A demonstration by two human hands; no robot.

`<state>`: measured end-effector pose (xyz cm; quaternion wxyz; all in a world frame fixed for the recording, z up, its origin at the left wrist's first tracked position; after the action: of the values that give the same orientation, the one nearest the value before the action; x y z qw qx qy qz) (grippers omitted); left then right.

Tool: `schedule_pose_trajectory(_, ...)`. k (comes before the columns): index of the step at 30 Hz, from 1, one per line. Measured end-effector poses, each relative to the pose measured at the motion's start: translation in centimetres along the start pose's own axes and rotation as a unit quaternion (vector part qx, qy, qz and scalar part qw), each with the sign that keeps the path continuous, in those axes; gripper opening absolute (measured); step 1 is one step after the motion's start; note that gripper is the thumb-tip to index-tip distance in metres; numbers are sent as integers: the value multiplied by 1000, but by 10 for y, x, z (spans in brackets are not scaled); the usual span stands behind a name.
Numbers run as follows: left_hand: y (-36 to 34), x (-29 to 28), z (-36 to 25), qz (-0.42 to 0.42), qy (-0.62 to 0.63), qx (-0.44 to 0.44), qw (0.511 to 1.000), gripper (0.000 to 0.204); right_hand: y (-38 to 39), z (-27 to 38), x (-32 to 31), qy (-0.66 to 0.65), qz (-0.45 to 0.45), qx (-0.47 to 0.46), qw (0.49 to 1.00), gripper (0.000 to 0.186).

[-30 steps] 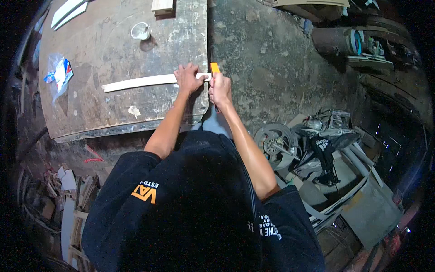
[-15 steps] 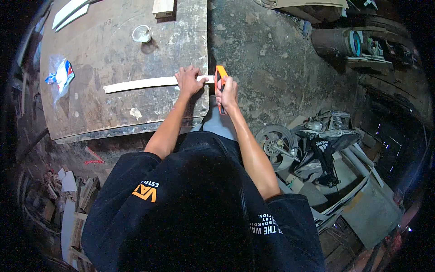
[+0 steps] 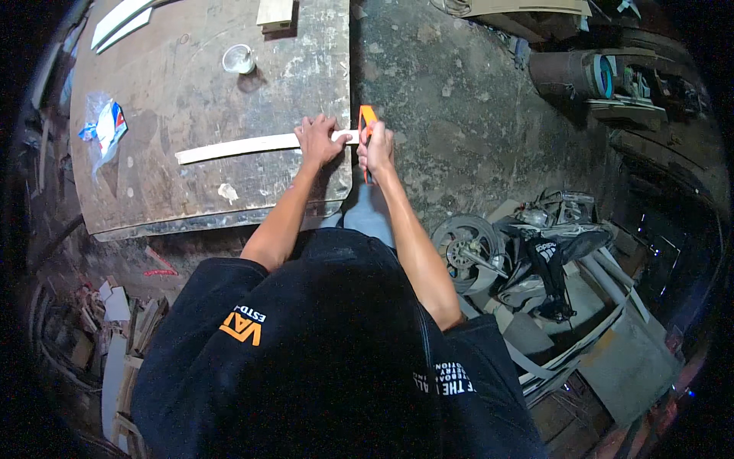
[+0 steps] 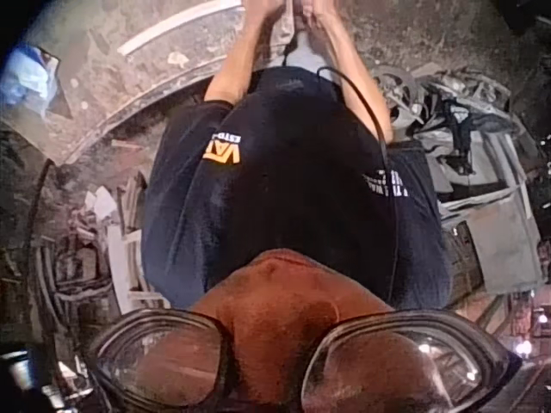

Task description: Using a hand saw to cut a small piece of wood on a workbench.

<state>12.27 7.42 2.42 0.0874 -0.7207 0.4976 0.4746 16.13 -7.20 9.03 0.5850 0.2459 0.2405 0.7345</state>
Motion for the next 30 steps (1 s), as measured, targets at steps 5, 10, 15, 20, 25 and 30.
schedule_pose_trajectory(5,-7,-2,-5,9,-26,8,1000,36,24,-5,-7,18,14,-43,999,45)
schedule_pose_trajectory(10,-2,0,-6,-7,-17,2,1000,37,13,9,10,-5,19,-13,1000,46)
schedule_pose_trajectory(15,-6,1,-6,-59,-36,19,997,32,19,2,1,-28,38,-10,999,41)
schedule_pose_trajectory(20,-16,14,-6,-138,-87,26,986,31,36,-15,-15,-65,22,-18,997,41)
schedule_pose_trajectory(25,-14,17,-15,-204,-79,42,975,27,20,-4,-17,-33,26,-26,999,42)
schedule_pose_trajectory(30,-23,14,-4,-191,-52,43,979,22,5,21,7,44,13,-11,999,43)
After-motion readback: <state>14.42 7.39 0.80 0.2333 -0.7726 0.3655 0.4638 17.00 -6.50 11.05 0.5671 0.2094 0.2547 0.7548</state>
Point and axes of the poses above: each hand's wrist, its own y-axis away from the middle knuckle, its own x-axis out of the palm, z = x × y, the point moved 7 cm from there along -y, towards the middle knuckle, and after that the axes turned 10 degrees about -x, right-handed, at the moved point
